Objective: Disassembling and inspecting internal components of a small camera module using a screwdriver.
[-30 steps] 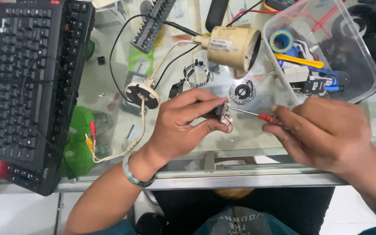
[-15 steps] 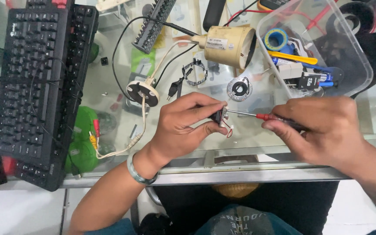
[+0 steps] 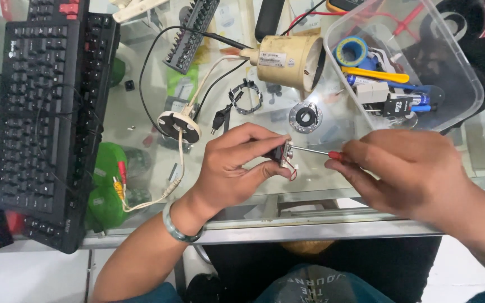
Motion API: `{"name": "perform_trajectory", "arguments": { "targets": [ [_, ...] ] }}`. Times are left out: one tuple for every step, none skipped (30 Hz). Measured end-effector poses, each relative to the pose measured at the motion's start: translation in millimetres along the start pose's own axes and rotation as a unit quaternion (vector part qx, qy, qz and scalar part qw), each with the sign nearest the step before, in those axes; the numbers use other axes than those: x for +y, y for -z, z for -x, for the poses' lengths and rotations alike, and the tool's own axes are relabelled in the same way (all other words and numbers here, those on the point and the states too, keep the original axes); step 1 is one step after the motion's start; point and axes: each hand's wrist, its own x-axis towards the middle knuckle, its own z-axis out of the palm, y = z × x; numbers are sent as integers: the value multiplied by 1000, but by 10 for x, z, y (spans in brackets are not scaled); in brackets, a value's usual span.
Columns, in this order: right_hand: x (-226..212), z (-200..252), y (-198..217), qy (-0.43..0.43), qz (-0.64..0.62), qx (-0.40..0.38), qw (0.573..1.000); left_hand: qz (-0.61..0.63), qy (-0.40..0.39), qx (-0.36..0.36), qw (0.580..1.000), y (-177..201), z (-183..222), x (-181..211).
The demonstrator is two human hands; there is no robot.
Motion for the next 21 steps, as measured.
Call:
{"name": "perform_trajectory", "arguments": {
  "targets": [
    [-5, 25, -9, 0, -1, -2, 1000, 1, 1, 1, 1000, -2, 10, -8],
    [-14, 49, -16, 17, 37, 2, 999, 7, 14, 3, 1000, -4, 21, -13],
    [-28, 77, -22, 34, 74, 7, 997, 13, 27, 5, 1000, -6, 34, -13],
    [-35, 84, -27, 34, 73, 5, 997, 14, 28, 6, 1000, -18, 41, -16],
    [-34, 84, -31, 5, 41, -2, 999, 11, 23, 9, 1000, -25, 37, -19],
    [-32, 85, -31, -24, 8, -10, 1000, 7, 17, 12, 1000, -36, 31, -19],
    [-57, 58, -12, -23, 8, -9, 1000, 6, 17, 11, 1000, -36, 23, -8],
    [-79, 33, 7, -79, -23, -19, 996, -3, 16, 11, 1000, -38, 14, 0],
    [-100, 11, 25, -135, -55, -31, 989, -12, 16, 12, 1000, -44, 10, 7],
    [-92, -5, 34, -135, -56, -30, 989, -12, 17, 12, 1000, -40, 8, 9],
    [-85, -20, 46, -149, -77, -34, 985, -14, 14, 10, 1000, -38, 4, 10],
    [-78, -36, 58, -163, -99, -37, 981, -15, 12, 8, 1000, -36, 0, 11],
    [-90, -59, 70, -164, -98, -36, 981, -15, 11, 7, 1000, -31, -3, 14],
    [-103, -83, 83, -198, -125, -50, 971, -21, 7, 3, 1000, -24, -7, 18],
    [-115, -111, 96, -230, -151, -64, 959, -27, 2, 0, 1000, -16, -12, 22],
    [-100, -107, 106, -231, -151, -63, 959, -27, 1, -1, 1000, -21, -5, 22],
    [-83, -109, 111, -316, -181, -106, 925, -23, 1, -5, 1000, -21, 4, 25],
    [-68, -112, 114, -398, -209, -148, 881, -19, 1, -8, 1000, -19, 16, 26],
    [-63, -108, 118, -398, -209, -148, 881, -19, 0, -8, 1000, -14, -6, 46],
    [-60, -104, 120, -384, -196, -150, 890, -32, 4, -10, 999, -8, -27, 64],
    [-53, -99, 127, -370, -182, -153, 898, -43, 8, -11, 999, -9, -49, 79]
  ]
}}
